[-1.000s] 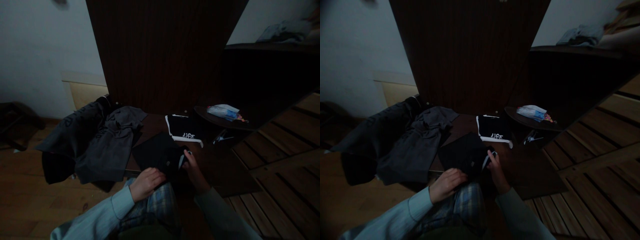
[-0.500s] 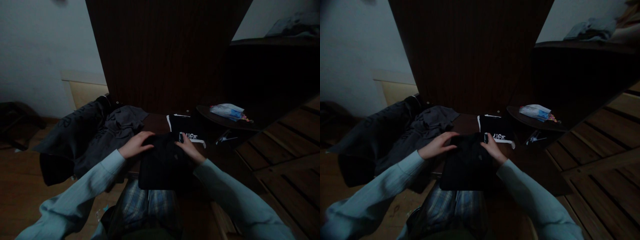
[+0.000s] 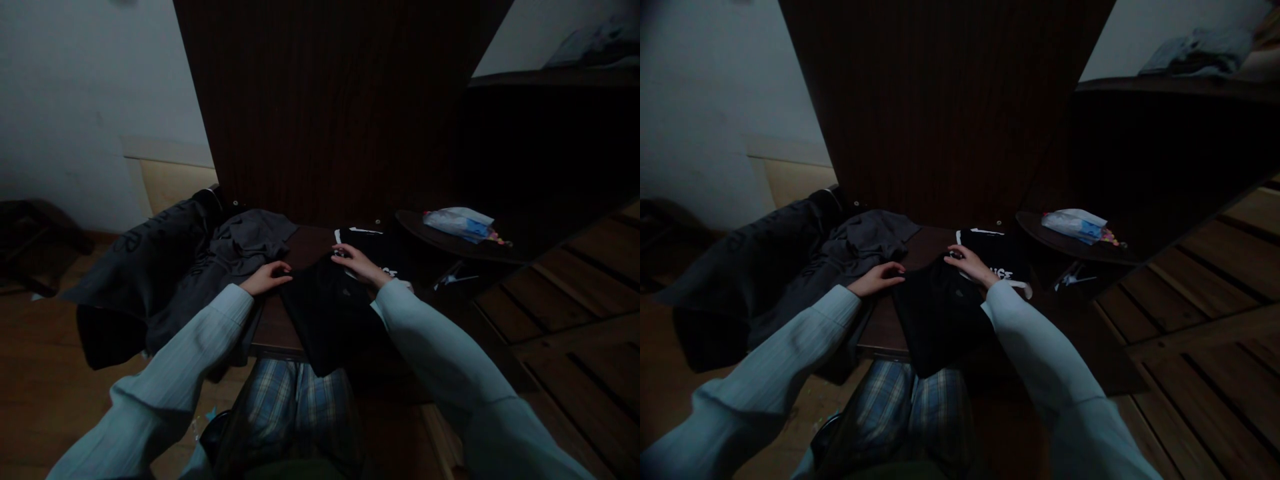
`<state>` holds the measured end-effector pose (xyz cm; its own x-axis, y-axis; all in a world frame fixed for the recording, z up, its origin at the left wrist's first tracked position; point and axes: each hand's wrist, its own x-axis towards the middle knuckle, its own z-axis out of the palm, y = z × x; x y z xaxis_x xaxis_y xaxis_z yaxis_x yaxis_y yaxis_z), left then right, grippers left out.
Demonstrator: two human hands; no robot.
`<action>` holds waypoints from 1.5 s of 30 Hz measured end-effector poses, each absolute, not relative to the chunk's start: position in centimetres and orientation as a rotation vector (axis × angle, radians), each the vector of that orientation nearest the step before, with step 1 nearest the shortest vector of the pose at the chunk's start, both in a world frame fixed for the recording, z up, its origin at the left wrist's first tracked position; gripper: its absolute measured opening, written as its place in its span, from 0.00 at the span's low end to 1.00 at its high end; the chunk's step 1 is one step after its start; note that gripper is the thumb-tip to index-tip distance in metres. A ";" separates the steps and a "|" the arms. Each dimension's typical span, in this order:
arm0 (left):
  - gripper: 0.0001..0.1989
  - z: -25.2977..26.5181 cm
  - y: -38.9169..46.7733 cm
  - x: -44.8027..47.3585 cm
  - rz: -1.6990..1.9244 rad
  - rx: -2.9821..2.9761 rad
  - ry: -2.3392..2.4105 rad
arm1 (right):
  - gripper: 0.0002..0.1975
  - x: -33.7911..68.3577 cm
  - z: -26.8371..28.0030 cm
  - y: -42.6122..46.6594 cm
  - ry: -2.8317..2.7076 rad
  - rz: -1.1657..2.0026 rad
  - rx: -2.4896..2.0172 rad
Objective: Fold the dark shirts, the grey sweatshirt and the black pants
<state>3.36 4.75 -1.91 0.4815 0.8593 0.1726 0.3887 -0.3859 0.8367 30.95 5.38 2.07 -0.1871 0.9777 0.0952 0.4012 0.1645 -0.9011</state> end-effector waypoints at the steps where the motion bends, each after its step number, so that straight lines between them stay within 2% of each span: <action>1: 0.22 -1.9 4.5 3.2 0.792 1.984 1.048 | 0.14 30.8 1.9 5.5 -1.736 0.914 -1.363; 4: 0.21 -1.6 3.7 2.6 0.744 2.027 1.076 | 0.09 30.3 1.4 5.8 -1.854 0.675 -1.389; 7: 0.21 -1.3 3.0 2.1 0.713 2.068 1.039 | 0.05 30.2 0.9 6.1 -1.898 0.570 -1.389; 23: 0.22 -1.7 2.4 1.5 0.742 1.979 1.098 | 0.04 29.7 0.5 7.0 -1.629 0.561 -1.639; 30: 0.21 -2.0 2.2 1.5 0.820 1.912 1.086 | 0.02 30.1 1.4 5.7 -1.524 0.739 -1.536; 35: 0.21 -2.2 2.1 1.6 0.803 1.949 1.087 | 0.06 34.1 1.9 0.8 -1.510 0.797 -1.442; 41: 0.20 -1.4 1.9 2.4 0.695 2.077 1.200 | 0.16 38.6 0.4 -5.3 -1.686 0.692 -1.770; 45: 0.20 0.1 1.2 4.0 0.498 2.200 1.453 | 0.17 38.6 -0.5 -6.3 -1.792 0.630 -1.916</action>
